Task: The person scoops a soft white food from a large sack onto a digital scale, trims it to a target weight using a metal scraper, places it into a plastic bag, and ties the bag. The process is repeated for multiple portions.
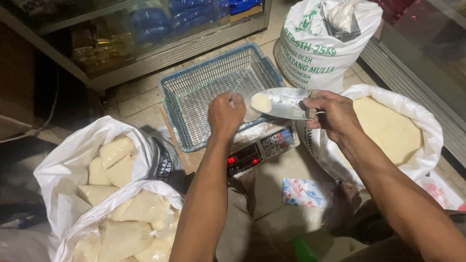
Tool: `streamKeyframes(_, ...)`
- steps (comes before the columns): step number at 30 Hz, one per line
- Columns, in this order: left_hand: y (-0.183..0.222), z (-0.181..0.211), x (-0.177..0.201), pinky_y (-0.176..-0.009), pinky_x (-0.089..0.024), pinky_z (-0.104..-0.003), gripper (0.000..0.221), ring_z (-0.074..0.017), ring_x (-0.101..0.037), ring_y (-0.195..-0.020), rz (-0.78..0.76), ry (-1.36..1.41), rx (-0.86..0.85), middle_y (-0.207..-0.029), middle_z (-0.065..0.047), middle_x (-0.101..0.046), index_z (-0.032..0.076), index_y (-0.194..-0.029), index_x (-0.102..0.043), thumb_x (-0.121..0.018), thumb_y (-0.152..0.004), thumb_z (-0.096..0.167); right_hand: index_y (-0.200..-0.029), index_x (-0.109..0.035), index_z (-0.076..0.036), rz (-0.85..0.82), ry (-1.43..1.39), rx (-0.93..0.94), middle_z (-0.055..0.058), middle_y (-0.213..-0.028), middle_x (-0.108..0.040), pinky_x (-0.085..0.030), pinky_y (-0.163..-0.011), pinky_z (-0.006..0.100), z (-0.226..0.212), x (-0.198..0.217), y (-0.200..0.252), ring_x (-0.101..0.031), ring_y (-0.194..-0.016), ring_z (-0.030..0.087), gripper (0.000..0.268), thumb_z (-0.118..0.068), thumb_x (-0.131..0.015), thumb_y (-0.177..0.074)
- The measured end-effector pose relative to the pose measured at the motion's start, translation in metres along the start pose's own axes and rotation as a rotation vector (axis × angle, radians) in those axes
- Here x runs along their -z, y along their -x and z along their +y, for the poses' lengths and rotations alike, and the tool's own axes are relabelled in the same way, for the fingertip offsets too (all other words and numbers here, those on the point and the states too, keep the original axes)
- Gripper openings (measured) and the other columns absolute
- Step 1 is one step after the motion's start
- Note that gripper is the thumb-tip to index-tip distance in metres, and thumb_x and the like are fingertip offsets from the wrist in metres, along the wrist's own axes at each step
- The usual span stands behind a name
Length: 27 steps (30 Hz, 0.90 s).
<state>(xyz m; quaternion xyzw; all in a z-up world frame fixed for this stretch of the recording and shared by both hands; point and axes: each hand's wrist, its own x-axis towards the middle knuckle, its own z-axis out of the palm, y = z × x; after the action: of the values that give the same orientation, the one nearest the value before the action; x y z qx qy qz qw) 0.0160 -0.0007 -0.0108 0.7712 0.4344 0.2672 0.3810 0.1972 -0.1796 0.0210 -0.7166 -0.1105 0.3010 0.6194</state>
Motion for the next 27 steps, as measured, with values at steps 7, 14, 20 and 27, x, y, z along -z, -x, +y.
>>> streamKeyframes(7,-0.002,-0.007,-0.002,-0.081,-0.056,-0.051,0.027,-0.0396,-0.072,-0.093,-0.017,-0.078,0.061,-0.09,-0.02,-0.073,0.004,-0.099,-0.074,-0.052,-0.095,0.019,-0.126,-0.067,-0.004,-0.021,-0.041,-0.046,0.013,-0.08,-0.061,-0.067,-0.054,0.039,0.01,0.008,-0.004,-0.071,-0.056,0.026,0.053,-0.019,-0.085,-0.079)
streamKeyframes(14,-0.004,-0.006,0.004,-0.088,-0.055,-0.053,0.031,-0.0405,-0.071,-0.104,-0.075,-0.111,0.121,-0.102,-0.02,-0.073,0.004,-0.115,-0.073,-0.051,-0.098,0.018,-0.122,-0.07,-0.006,-0.031,-0.084,-0.062,0.013,-0.079,-0.06,-0.066,-0.053,0.04,0.017,0.016,-0.011,-0.072,-0.058,0.028,0.048,-0.017,-0.084,-0.078)
streamKeyframes(20,0.002,0.005,0.013,-0.097,-0.052,-0.057,0.038,-0.0431,-0.067,-0.115,-0.129,-0.16,0.155,-0.114,-0.023,-0.071,0.003,-0.126,-0.069,-0.052,-0.099,0.022,-0.119,-0.071,-0.01,-0.002,-0.097,-0.051,0.011,-0.08,-0.06,-0.067,-0.056,0.039,0.026,0.046,-0.026,-0.071,-0.059,0.026,0.043,-0.02,-0.084,-0.079)
streamKeyframes(27,-0.005,-0.016,0.003,-0.097,-0.051,-0.058,0.035,-0.0487,-0.067,-0.111,-0.114,-0.181,0.064,-0.108,-0.029,-0.071,-0.003,-0.116,-0.072,-0.053,-0.097,0.019,-0.117,-0.072,-0.01,0.099,-0.104,-0.03,0.012,-0.078,-0.059,-0.067,-0.057,0.038,0.033,0.103,-0.036,-0.071,-0.059,0.026,0.042,-0.021,-0.085,-0.078)
